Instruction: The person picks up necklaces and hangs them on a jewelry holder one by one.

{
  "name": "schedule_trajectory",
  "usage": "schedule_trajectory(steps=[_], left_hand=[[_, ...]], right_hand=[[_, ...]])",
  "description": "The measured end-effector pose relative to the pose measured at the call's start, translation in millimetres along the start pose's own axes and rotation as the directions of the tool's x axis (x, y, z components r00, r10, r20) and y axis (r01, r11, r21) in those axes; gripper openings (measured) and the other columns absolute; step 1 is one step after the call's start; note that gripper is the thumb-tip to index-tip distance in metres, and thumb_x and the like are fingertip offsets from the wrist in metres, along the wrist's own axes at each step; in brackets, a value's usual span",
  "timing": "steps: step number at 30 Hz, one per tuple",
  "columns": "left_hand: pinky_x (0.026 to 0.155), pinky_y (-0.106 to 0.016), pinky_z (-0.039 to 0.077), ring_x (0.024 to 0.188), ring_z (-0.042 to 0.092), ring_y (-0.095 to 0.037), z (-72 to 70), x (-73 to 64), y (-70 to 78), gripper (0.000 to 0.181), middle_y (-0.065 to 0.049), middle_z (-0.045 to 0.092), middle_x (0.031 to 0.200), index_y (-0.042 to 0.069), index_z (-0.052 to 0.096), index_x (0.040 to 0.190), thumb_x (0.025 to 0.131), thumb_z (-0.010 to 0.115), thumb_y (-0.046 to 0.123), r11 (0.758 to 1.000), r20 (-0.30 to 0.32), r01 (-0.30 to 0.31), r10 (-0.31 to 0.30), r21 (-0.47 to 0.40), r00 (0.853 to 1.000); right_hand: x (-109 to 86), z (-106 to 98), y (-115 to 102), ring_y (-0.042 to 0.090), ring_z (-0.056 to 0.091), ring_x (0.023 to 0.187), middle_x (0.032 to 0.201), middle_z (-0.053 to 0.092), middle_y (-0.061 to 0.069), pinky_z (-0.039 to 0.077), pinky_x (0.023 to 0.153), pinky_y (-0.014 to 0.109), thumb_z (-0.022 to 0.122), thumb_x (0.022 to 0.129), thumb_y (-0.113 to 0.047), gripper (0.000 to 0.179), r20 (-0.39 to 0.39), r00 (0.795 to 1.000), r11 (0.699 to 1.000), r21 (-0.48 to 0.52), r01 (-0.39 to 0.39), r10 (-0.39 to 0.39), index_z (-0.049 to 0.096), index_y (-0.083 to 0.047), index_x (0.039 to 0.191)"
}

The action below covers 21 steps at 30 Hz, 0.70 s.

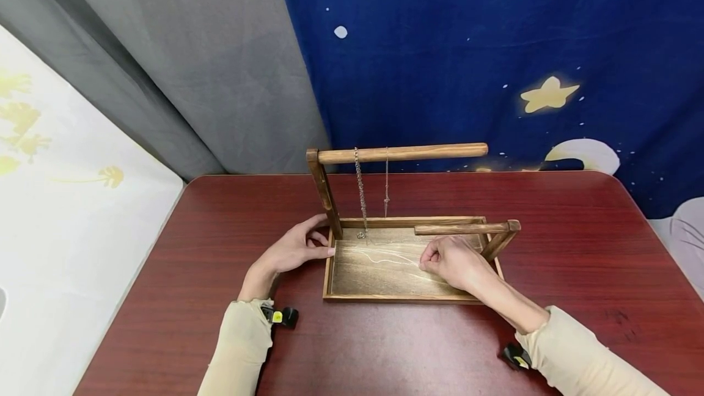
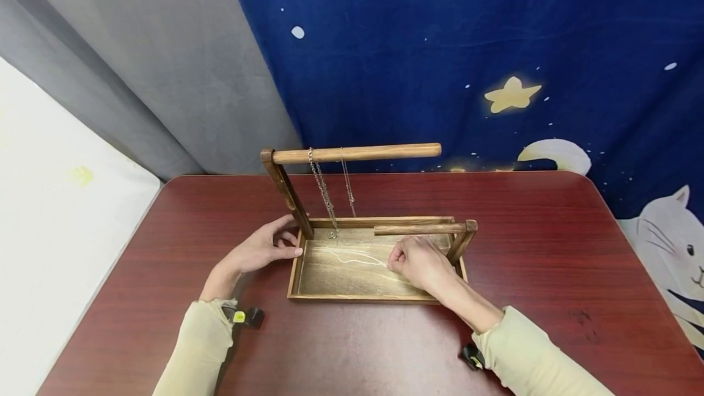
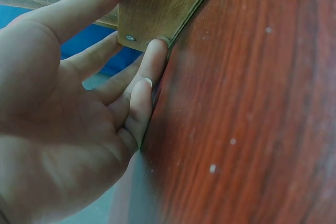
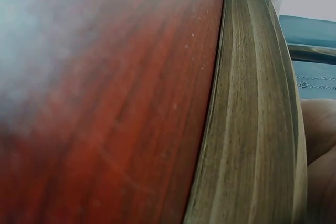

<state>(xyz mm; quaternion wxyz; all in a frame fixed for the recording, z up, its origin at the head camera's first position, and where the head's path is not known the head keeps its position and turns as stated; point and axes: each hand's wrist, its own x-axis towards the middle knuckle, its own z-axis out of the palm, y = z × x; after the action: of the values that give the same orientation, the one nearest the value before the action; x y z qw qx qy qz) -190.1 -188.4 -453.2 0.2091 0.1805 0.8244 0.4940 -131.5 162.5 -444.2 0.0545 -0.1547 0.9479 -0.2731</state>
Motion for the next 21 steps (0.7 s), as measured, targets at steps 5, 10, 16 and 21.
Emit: schedule_trajectory(steps=[5,10,16,21], left_hand=[[0.072,-0.026,0.052,0.079,0.063,-0.02,-0.3,-0.1,0.1,0.079,-0.018,0.064,0.103,0.0,0.032,0.152,0.088,0.077,0.014,1.0,0.001,-0.004,0.004,-0.001,1.0],[0.071,-0.025,0.051,0.078,0.063,-0.02,-0.8,-0.4,0.9,0.079,-0.018,0.064,0.102,0.0,0.032,0.152,0.088,0.077,0.013,1.0,0.003,-0.002,0.002,-0.002,1.0],[0.071,-0.025,0.051,0.076,0.062,-0.02,-0.7,-0.1,1.1,0.079,-0.017,0.064,0.101,0.0,0.033,0.152,0.088,0.077,0.014,1.0,0.004,-0.002,0.002,-0.01,1.0],[0.072,-0.025,0.051,0.081,0.062,-0.022,-1.1,-0.6,1.3,0.078,-0.019,0.064,0.104,-0.001,0.033,0.151,0.088,0.077,0.013,1.0,0.003,-0.011,0.011,-0.018,1.0]], right_hand=[[0.4,-0.4,-0.8,0.003,0.051,0.065,0.068,0.058,-0.014,0.045,0.064,0.028,0.076,0.084,-0.017,0.013,0.021,1.0,1.0,0.009,-0.008,0.008,0.07,-0.025,0.074],[0.3,-0.8,-0.4,0.005,0.051,0.066,0.07,0.057,-0.012,0.044,0.064,0.029,0.074,0.088,-0.019,0.011,0.062,0.998,0.998,0.054,-0.035,0.032,0.07,-0.023,0.078],[-0.3,-2.9,1.3,0.007,0.049,0.067,0.071,0.055,-0.009,0.041,0.063,0.028,0.072,0.091,-0.02,0.011,0.069,0.997,0.995,0.093,-0.032,0.025,0.067,-0.022,0.081],[-1.7,-5.3,3.9,0.008,0.05,0.071,0.076,0.058,-0.009,0.042,0.067,0.029,0.07,0.093,-0.019,0.01,0.055,0.998,0.994,0.108,-0.018,0.012,0.066,-0.02,0.084]])
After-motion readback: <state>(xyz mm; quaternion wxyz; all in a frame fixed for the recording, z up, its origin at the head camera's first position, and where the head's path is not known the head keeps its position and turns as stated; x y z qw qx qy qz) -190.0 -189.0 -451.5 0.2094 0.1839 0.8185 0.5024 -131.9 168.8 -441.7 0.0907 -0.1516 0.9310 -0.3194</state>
